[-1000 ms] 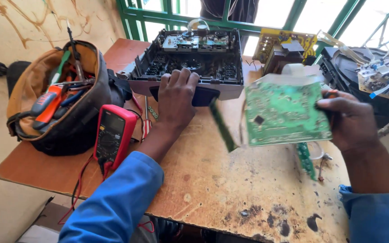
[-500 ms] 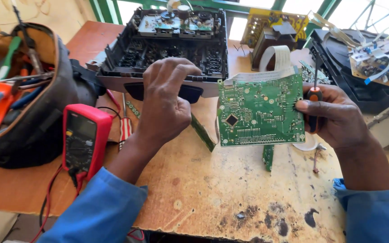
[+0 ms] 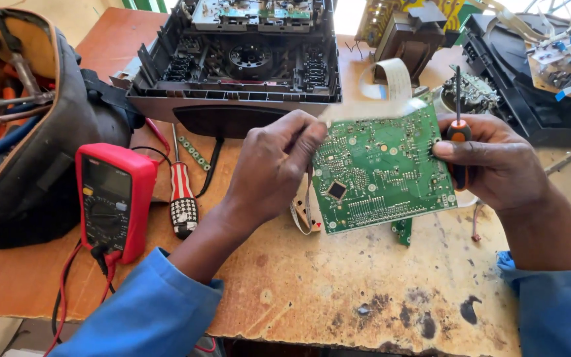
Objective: Disassembling a Sony stereo system by removing screws and detaching internal circuit boards and the front panel.
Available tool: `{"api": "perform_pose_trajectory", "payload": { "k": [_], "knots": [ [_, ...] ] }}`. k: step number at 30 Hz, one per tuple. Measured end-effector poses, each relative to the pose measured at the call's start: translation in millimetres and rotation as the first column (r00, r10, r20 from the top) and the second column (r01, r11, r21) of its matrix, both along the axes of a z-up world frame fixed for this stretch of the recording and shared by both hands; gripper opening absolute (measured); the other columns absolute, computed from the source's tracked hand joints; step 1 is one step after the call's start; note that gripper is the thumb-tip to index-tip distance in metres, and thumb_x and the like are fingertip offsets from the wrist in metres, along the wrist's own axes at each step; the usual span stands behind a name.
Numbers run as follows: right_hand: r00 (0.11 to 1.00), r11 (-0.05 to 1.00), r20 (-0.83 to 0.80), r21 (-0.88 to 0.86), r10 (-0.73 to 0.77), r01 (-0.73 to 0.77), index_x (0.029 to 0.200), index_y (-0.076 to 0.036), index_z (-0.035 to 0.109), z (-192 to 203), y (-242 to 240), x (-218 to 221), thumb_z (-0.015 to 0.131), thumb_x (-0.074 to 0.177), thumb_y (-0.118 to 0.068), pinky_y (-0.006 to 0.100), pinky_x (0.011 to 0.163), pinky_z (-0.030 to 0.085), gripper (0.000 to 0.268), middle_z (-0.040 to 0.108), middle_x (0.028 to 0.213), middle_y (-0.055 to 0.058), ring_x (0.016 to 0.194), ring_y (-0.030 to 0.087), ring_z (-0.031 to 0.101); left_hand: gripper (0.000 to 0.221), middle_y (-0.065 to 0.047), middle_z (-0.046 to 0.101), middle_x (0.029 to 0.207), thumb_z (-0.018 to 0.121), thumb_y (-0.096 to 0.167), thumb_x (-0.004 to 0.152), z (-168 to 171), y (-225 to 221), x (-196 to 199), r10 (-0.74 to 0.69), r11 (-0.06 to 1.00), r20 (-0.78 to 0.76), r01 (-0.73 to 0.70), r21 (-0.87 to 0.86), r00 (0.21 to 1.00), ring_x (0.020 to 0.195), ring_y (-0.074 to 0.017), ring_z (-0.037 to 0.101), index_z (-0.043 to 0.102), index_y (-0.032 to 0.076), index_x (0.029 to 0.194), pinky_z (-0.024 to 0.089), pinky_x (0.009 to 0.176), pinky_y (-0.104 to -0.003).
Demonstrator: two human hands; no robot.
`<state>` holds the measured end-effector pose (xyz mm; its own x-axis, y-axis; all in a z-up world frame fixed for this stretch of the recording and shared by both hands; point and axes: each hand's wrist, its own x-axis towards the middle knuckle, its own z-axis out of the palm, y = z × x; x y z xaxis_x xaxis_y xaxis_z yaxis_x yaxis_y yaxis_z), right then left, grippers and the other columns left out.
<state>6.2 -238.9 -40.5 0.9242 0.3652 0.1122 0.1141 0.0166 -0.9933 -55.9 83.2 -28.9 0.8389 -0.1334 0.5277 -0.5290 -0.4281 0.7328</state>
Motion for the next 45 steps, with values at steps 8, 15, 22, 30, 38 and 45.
{"api": "perform_pose_trajectory", "payload": {
  "k": [8,15,22,30,38,45],
  "knots": [
    [0.999,1.000,-0.033,0.004,0.005,-0.004,0.108,0.000,0.065,-3,0,3,0.068,0.089,-0.006,0.015,0.047,0.043,0.020,0.052,0.074,-0.005,0.055,0.006,0.052,0.038,0.003,0.053,0.061,0.052,0.025,0.105,-10,-3,8,-0.171,0.924,-0.151,0.105,-0.368,0.974,0.053,-0.0072,0.057,0.053,0.011,0.070,0.051,0.049,-0.023],
    [0.986,0.985,-0.059,-0.082,-0.159,0.154,0.110,-0.007,0.067,3,15,0,0.072,0.090,-0.009,0.016,0.053,0.047,0.020,0.056,0.076,-0.006,0.062,0.005,0.057,0.022,-0.006,0.065,0.066,0.056,0.019,0.099,-14,-6,13,-0.313,0.801,-0.301,0.080,-0.594,0.901,0.050,-0.0153,0.064,0.064,0.005,0.084,0.053,0.047,-0.024],
    [0.977,0.969,-0.059,-0.153,-0.203,0.192,0.106,-0.006,0.072,11,24,-3,0.074,0.092,-0.010,0.015,0.054,0.048,0.015,0.064,0.077,-0.004,0.062,0.005,0.060,0.008,-0.014,0.068,0.062,0.056,0.009,0.089,-14,-10,12,-0.384,0.773,-0.399,0.054,-0.632,0.833,0.046,-0.0210,0.068,0.061,0.003,0.088,0.056,0.042,-0.027],
    [0.906,0.758,0.410,-0.558,-0.103,0.338,0.112,-0.008,0.077,23,40,-17,0.073,0.098,-0.021,0.025,0.080,0.047,0.019,0.071,0.100,0.000,0.089,0.010,0.060,0.032,-0.011,0.071,0.081,0.065,0.033,0.091,-13,-11,7,-0.473,0.840,-0.563,0.152,-0.521,0.678,0.056,-0.0233,0.072,0.067,0.001,0.094,0.059,0.047,-0.028],
    [0.658,0.721,0.753,-0.445,-0.021,0.532,0.125,0.006,0.071,24,47,-27,0.066,0.107,-0.008,0.043,0.095,0.050,0.023,0.072,0.123,0.023,0.111,0.034,0.067,0.027,-0.004,0.065,0.074,0.067,0.031,0.094,-28,-17,9,-0.534,0.780,-0.462,0.202,-0.593,0.708,0.060,-0.0186,0.070,0.065,0.004,0.089,0.067,0.057,-0.034],
    [0.685,0.826,0.659,-0.169,-0.310,0.537,0.117,0.008,0.062,29,42,-35,0.058,0.133,-0.001,0.026,0.055,0.041,0.019,0.063,0.088,0.015,0.064,0.015,0.051,0.036,-0.007,0.072,0.093,0.065,0.031,0.094,-25,-18,8,-0.512,0.692,-0.337,0.146,-0.707,0.790,0.074,-0.0156,0.071,0.070,0.000,0.112,0.069,0.069,-0.033]
  ]
}}
